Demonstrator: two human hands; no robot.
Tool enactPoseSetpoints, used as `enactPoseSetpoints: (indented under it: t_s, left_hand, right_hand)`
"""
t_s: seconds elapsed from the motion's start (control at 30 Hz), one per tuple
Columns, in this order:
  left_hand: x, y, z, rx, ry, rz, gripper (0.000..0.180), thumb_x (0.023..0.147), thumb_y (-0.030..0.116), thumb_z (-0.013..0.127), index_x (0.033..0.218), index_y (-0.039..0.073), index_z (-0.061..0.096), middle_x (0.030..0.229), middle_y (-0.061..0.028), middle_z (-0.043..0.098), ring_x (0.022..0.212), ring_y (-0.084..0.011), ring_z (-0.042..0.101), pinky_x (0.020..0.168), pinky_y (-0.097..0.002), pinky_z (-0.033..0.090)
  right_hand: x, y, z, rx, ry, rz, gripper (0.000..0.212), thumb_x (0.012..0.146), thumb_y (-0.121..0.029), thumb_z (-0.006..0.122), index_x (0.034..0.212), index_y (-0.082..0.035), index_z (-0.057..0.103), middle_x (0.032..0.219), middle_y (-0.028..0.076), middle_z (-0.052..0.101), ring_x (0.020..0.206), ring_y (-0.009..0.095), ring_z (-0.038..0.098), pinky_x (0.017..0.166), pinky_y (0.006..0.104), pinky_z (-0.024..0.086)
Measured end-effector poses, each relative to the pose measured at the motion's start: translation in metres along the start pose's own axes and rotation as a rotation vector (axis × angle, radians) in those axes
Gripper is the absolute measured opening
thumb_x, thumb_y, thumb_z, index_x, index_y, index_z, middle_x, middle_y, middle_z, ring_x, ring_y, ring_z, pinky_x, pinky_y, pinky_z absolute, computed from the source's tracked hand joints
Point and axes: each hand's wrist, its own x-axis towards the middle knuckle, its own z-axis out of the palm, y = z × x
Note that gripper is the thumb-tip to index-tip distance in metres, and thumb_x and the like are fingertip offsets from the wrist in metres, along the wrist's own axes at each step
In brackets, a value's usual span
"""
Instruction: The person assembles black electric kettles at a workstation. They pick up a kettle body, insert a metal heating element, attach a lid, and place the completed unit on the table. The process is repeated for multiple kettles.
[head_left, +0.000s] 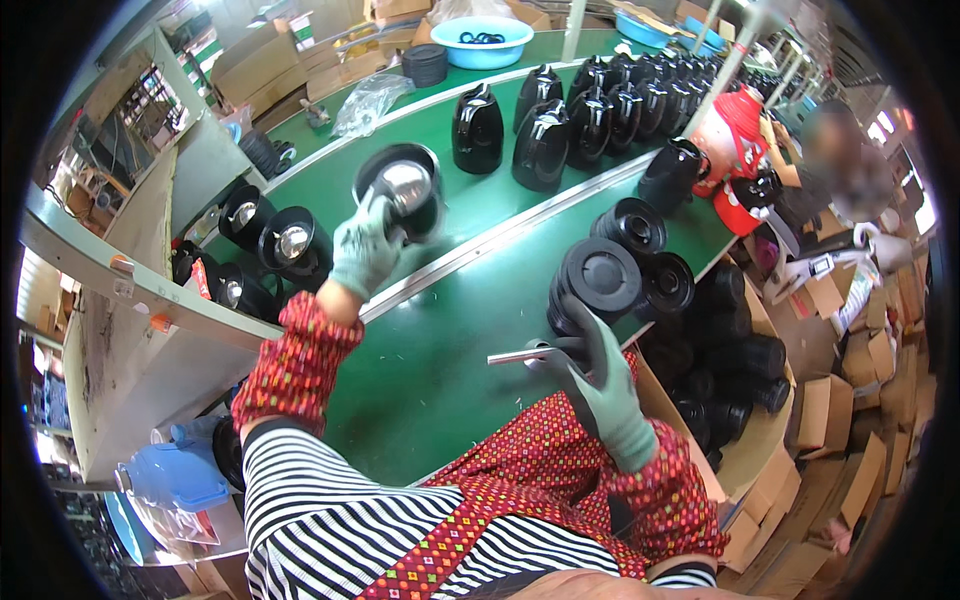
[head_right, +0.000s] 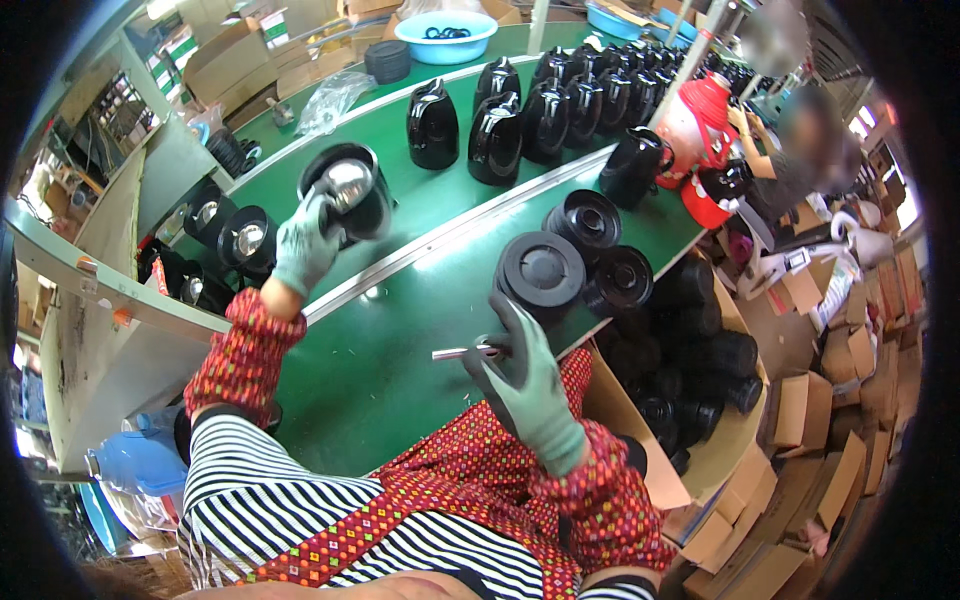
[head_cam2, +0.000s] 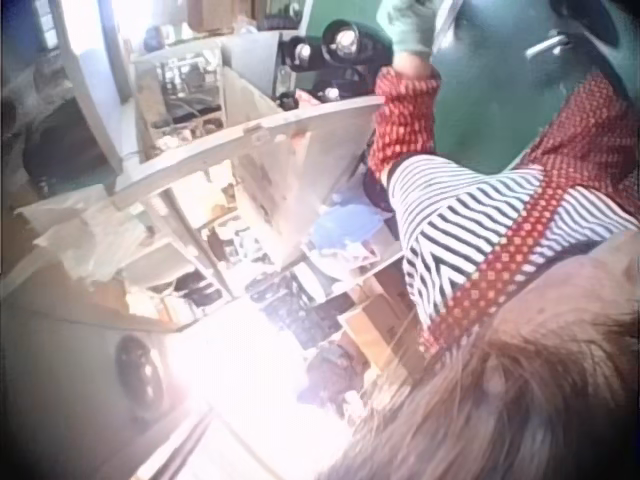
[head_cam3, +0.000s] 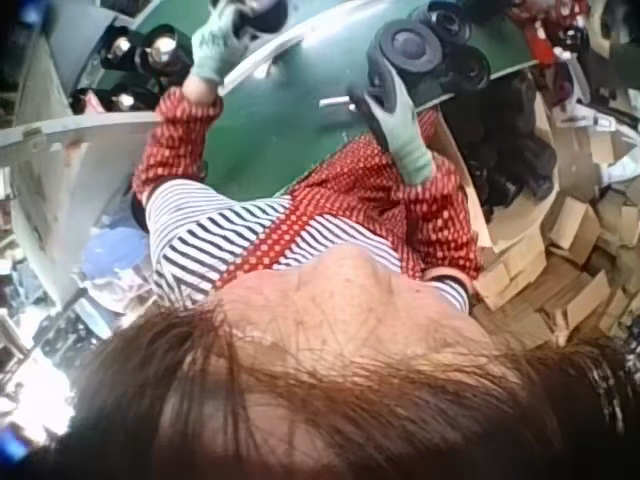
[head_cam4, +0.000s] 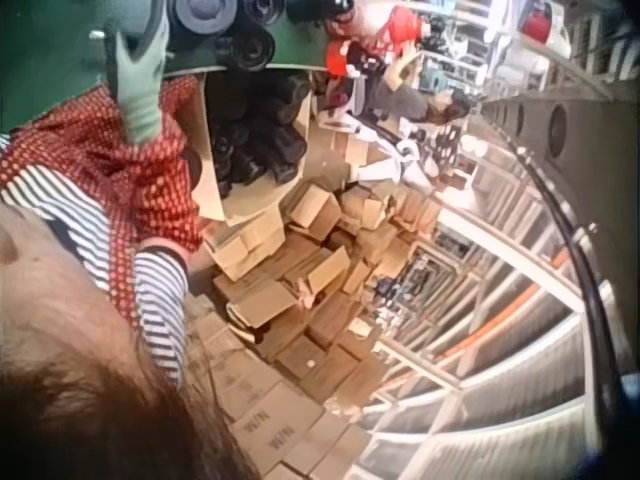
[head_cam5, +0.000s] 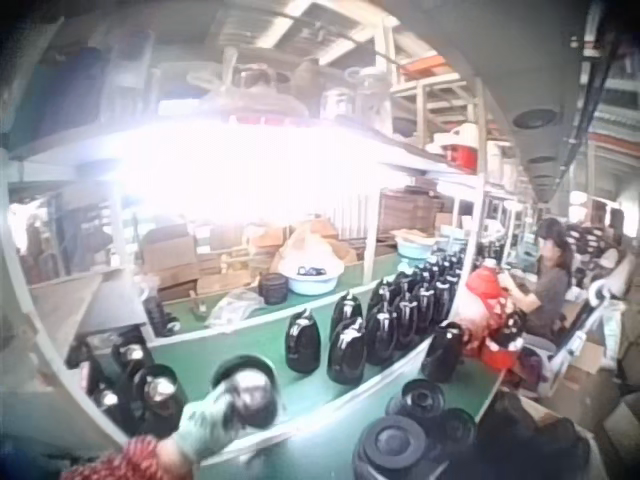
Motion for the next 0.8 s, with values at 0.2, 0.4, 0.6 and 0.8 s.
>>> enactPoseSetpoints:
  t_s: [0.2, 0.4, 0.6, 0.8]
  left_hand:
    - [-0.074, 0.147, -0.106, -0.219, -0.242, 0.406, 0.038, 0.074, 0.007, 0.083, 0.108, 0.008, 0.067, 0.141, -0.0226, 0.064, 0.087, -0.0398, 0.074, 0.075, -0.0437, 0.061]
    - [-0.112, 0.190, -0.124, -0.557, -0.288, 0.749, 0.049, 0.082, 0.003, 0.080, 0.129, 0.003, 0.067, 0.134, -0.0268, 0.067, 0.105, -0.0321, 0.075, 0.089, -0.0394, 0.060]
    - [-0.157, 0.161, -0.030, -1.318, -0.413, -0.384, 0.079, 0.096, 0.000, 0.072, 0.164, 0.006, 0.034, 0.166, -0.0153, 0.039, 0.125, -0.0243, 0.063, 0.104, -0.0348, 0.054]
    - [-0.173, 0.215, -0.010, -1.723, -1.065, -0.124, 0.092, 0.093, 0.019, 0.081, 0.166, 0.000, 0.029, 0.167, -0.0159, 0.041, 0.149, -0.0276, 0.046, 0.125, -0.0454, 0.036]
  right_hand:
    - [0.016, -0.020, 0.011, 0.407, -0.023, 0.479, 0.091, 0.095, -0.050, 0.079, 0.161, -0.003, 0.038, 0.135, 0.014, 0.061, 0.089, 0.014, 0.069, 0.070, 0.0278, 0.057]
    - [-0.073, 0.013, -0.020, 0.692, -0.128, 0.293, 0.060, 0.103, -0.038, 0.072, 0.146, 0.000, 0.056, 0.133, 0.010, 0.068, 0.119, 0.018, 0.068, 0.093, 0.0330, 0.061]
    - [-0.163, 0.113, -0.071, 0.709, -0.021, 0.136, 0.059, 0.108, -0.035, 0.062, 0.152, 0.002, 0.049, 0.146, 0.014, 0.062, 0.126, 0.023, 0.066, 0.107, 0.0378, 0.053]
    - [-0.188, 0.124, -0.080, 1.170, -0.211, 0.152, 0.060, 0.102, -0.034, 0.072, 0.148, -0.001, 0.056, 0.145, 0.015, 0.064, 0.130, 0.026, 0.063, 0.112, 0.0413, 0.050]
